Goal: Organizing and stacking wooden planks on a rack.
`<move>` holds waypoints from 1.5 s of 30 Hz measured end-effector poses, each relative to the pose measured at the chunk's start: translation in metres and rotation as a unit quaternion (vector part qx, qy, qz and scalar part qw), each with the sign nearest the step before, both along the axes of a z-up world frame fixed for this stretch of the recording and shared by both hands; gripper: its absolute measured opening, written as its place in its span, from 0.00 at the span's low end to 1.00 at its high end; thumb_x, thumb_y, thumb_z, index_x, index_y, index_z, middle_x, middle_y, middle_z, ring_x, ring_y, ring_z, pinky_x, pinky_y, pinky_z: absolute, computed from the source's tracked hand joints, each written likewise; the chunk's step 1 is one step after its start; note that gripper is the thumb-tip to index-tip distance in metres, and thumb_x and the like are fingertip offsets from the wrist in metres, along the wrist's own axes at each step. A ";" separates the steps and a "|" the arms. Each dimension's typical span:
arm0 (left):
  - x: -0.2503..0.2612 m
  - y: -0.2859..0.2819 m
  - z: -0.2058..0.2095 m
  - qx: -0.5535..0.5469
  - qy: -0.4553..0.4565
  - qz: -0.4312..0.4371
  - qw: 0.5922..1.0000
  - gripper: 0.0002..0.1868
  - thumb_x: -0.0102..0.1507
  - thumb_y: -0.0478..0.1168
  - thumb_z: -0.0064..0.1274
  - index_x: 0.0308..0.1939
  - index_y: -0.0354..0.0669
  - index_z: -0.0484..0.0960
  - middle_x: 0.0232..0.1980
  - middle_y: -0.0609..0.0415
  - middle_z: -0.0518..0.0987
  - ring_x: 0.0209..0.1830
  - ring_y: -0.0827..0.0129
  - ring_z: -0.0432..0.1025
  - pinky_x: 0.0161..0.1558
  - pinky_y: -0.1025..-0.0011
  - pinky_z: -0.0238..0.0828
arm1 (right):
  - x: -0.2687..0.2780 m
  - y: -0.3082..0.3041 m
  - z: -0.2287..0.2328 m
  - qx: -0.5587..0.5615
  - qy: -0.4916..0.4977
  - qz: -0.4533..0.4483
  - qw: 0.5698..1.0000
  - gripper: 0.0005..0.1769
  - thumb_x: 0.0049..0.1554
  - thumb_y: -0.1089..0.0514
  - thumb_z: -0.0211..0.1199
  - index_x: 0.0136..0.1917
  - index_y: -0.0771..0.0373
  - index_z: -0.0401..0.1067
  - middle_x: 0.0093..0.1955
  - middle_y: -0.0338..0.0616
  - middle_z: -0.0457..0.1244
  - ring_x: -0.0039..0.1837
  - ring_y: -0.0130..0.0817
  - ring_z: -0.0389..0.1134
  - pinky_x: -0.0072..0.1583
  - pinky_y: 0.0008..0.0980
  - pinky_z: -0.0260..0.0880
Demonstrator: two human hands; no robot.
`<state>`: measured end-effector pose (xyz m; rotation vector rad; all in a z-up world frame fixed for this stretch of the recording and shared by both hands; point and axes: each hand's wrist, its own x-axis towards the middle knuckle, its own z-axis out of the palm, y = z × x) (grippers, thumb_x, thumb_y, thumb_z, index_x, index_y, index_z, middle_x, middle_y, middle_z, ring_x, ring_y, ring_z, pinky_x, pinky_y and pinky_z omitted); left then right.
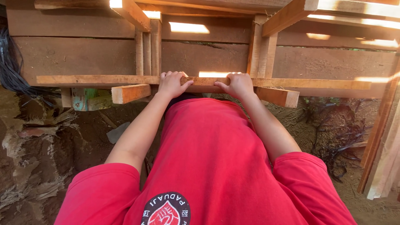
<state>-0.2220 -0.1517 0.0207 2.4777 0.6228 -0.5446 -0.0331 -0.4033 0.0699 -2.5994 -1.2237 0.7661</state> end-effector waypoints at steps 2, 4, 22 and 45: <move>-0.002 -0.001 -0.004 0.013 0.009 -0.009 1.000 0.29 0.66 0.72 0.46 0.53 0.57 0.82 0.50 0.59 0.81 0.58 0.61 0.73 0.63 0.57 0.56 | -0.002 0.002 -0.005 -0.040 0.003 -0.006 0.999 0.40 0.58 0.18 0.52 0.48 0.57 0.79 0.44 0.47 0.71 0.53 0.45 0.72 0.57 0.43 0.65; -0.002 0.000 -0.004 0.012 0.002 -0.011 1.000 0.29 0.66 0.72 0.46 0.52 0.56 0.82 0.50 0.58 0.81 0.58 0.61 0.72 0.64 0.57 0.56 | -0.001 0.003 -0.009 -0.040 0.001 -0.007 0.999 0.41 0.58 0.18 0.52 0.48 0.57 0.79 0.44 0.47 0.71 0.54 0.46 0.72 0.58 0.43 0.65; -0.016 -0.001 -0.010 0.015 -0.051 -0.036 0.998 0.31 0.59 0.68 0.58 0.60 0.62 0.76 0.61 0.65 0.76 0.66 0.66 0.65 0.65 0.59 0.53 | 0.001 -0.003 -0.005 -0.015 0.030 0.012 0.999 0.38 0.54 0.20 0.60 0.54 0.54 0.77 0.49 0.42 0.71 0.58 0.41 0.70 0.61 0.42 0.61; 0.137 0.046 -0.007 -0.098 0.298 -0.123 0.941 0.45 0.54 0.77 0.50 0.58 0.44 0.85 0.61 0.48 0.83 0.66 0.52 0.74 0.66 0.53 0.71 | 0.037 0.123 -0.046 -0.055 0.160 -0.157 0.973 0.29 0.52 0.33 0.66 0.65 0.39 0.72 0.62 0.30 0.68 0.69 0.33 0.67 0.70 0.40 0.64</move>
